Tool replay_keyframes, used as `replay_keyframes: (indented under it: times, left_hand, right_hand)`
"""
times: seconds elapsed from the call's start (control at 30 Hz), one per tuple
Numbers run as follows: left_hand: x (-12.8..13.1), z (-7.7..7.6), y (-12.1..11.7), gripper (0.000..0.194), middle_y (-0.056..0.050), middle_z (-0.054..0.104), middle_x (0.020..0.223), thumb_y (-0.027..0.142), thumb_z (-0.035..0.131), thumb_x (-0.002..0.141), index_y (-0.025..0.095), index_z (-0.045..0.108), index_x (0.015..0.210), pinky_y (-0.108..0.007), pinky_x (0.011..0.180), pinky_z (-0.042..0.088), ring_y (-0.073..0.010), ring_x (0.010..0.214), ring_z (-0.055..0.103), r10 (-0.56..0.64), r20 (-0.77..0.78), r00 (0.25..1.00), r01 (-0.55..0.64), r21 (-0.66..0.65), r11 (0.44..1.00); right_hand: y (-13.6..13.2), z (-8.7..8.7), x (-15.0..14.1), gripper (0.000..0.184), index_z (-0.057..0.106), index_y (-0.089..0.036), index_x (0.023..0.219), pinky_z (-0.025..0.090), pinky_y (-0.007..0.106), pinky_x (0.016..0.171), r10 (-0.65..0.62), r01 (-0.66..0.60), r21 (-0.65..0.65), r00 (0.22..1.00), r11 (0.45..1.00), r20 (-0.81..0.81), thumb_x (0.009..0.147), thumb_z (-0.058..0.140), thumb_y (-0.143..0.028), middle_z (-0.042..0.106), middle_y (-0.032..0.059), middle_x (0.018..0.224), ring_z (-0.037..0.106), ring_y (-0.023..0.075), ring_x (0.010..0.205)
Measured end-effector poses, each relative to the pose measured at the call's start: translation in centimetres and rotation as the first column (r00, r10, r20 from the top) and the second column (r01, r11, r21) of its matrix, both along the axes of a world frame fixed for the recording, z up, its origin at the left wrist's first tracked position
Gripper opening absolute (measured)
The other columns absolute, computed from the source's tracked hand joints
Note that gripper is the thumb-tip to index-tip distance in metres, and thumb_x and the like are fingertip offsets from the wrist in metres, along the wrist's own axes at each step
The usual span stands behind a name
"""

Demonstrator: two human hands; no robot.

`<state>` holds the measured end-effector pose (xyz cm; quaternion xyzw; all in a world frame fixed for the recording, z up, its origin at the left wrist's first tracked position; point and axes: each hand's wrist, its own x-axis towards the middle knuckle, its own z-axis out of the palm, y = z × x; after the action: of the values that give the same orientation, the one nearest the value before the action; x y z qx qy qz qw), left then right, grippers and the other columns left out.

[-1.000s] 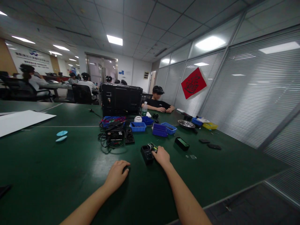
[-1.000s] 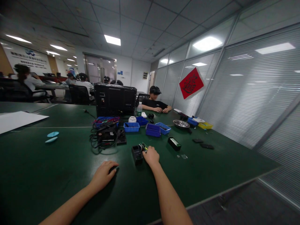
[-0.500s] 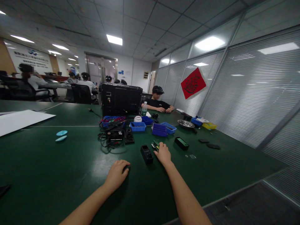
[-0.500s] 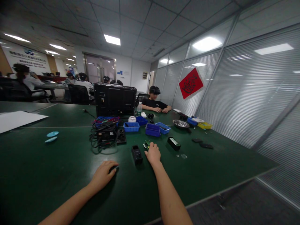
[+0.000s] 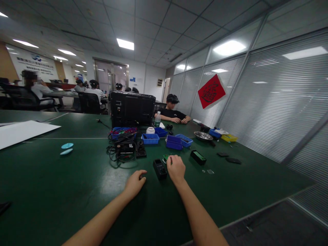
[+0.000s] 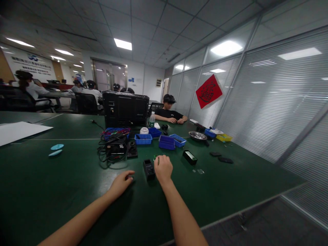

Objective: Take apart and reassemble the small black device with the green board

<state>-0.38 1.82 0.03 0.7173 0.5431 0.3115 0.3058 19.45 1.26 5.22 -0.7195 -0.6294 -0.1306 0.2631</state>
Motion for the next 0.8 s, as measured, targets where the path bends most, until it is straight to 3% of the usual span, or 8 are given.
replay_keyframes:
  times: [0.2,0.3,0.37,0.43,0.5,0.57,0.67,0.8]
  left_hand:
    - [4.0,-0.9,1.5,0.034,-0.007,0.062,0.107,0.009,0.042,0.073,0.016,0.059,0.102,-0.028,0.090,0.040,-0.0154,0.100,0.056,0.145,0.200,0.969,-0.148,0.000,0.989]
    - [4.6,-1.4,0.8,0.034,-0.007,0.059,0.109,0.014,0.043,0.075,0.017,0.055,0.107,-0.030,0.088,0.043,-0.0154,0.096,0.057,0.155,0.265,0.952,-0.174,0.050,0.983]
    - [4.5,-1.4,0.3,0.038,-0.009,0.056,0.112,0.020,0.045,0.076,0.016,0.050,0.114,-0.029,0.083,0.046,-0.0154,0.093,0.058,0.144,0.327,0.934,-0.170,0.053,0.984]
    - [4.2,-1.2,-0.1,0.046,-0.011,0.050,0.119,0.028,0.047,0.077,0.015,0.043,0.121,-0.030,0.080,0.048,-0.0171,0.099,0.055,0.120,0.355,0.927,-0.151,0.062,0.987]
    - [3.9,-1.0,-0.4,0.053,-0.011,0.043,0.127,0.033,0.050,0.076,0.016,0.040,0.125,-0.032,0.085,0.046,-0.0197,0.110,0.048,0.062,0.320,0.945,-0.109,0.132,0.985]
    - [3.8,-0.7,-0.6,0.051,-0.008,0.038,0.133,0.033,0.055,0.072,0.020,0.046,0.121,-0.036,0.095,0.039,-0.0218,0.119,0.040,0.009,0.221,0.975,-0.061,0.230,0.971]
    - [3.8,-0.4,-1.0,0.029,-0.006,0.037,0.134,0.031,0.057,0.071,0.020,0.060,0.098,-0.038,0.099,0.033,-0.0231,0.119,0.039,0.023,0.087,0.996,-0.048,0.293,0.955]
    - [3.4,0.2,-1.0,0.017,-0.006,0.047,0.124,0.035,0.055,0.074,0.019,0.060,0.076,-0.037,0.095,0.036,-0.0217,0.111,0.045,0.073,0.033,0.997,-0.079,0.294,0.952]
  right_hand:
    - [-0.9,-1.9,-3.9,0.051,0.051,-0.012,0.113,0.041,0.035,0.073,0.050,-0.056,-0.212,0.998,0.976,-0.033,0.069,0.059,-0.037,0.055,0.0179,0.104,0.052,0.0289,0.094]
    - [-0.1,-2.8,-3.8,0.047,0.050,-0.015,0.114,0.043,0.035,0.075,0.136,-0.207,-0.190,0.934,0.960,-0.331,0.071,0.056,-0.030,0.057,0.0151,0.104,0.054,0.0260,0.093]
    - [0.6,-3.0,-3.4,0.035,0.053,-0.016,0.106,0.047,0.032,0.066,0.128,-0.322,-0.157,0.709,0.934,-0.693,0.076,0.049,-0.034,0.060,0.0106,0.092,0.058,0.0215,0.080]
    - [1.2,-3.2,-3.4,0.031,0.054,-0.016,0.097,0.047,0.028,0.052,0.007,-0.393,-0.118,0.303,0.912,-0.953,0.081,0.040,-0.039,0.060,0.0064,0.077,0.058,0.0168,0.062]
    - [1.5,-3.6,-3.9,0.030,0.052,-0.016,0.091,0.045,0.026,0.044,-0.118,-0.403,-0.080,-0.070,0.912,-0.991,0.084,0.034,-0.039,0.058,0.0036,0.069,0.055,0.0135,0.051]
    - [1.5,-4.0,-4.5,0.025,0.050,-0.017,0.087,0.044,0.024,0.043,-0.160,-0.410,-0.047,-0.246,0.911,-0.956,0.085,0.035,-0.037,0.057,0.0014,0.064,0.053,0.0116,0.047]
    - [1.0,-4.1,-5.0,0.023,0.049,-0.017,0.084,0.043,0.024,0.042,-0.161,-0.512,-0.083,-0.111,0.855,-0.981,0.084,0.036,-0.037,0.054,-0.0017,0.055,0.050,0.0108,0.040]
    - [0.3,-2.8,-3.7,0.027,0.053,-0.017,0.074,0.042,0.023,0.049,0.031,-0.489,-0.311,0.574,0.815,-0.818,0.084,0.036,-0.035,0.053,-0.0009,0.050,0.052,0.0118,0.045]
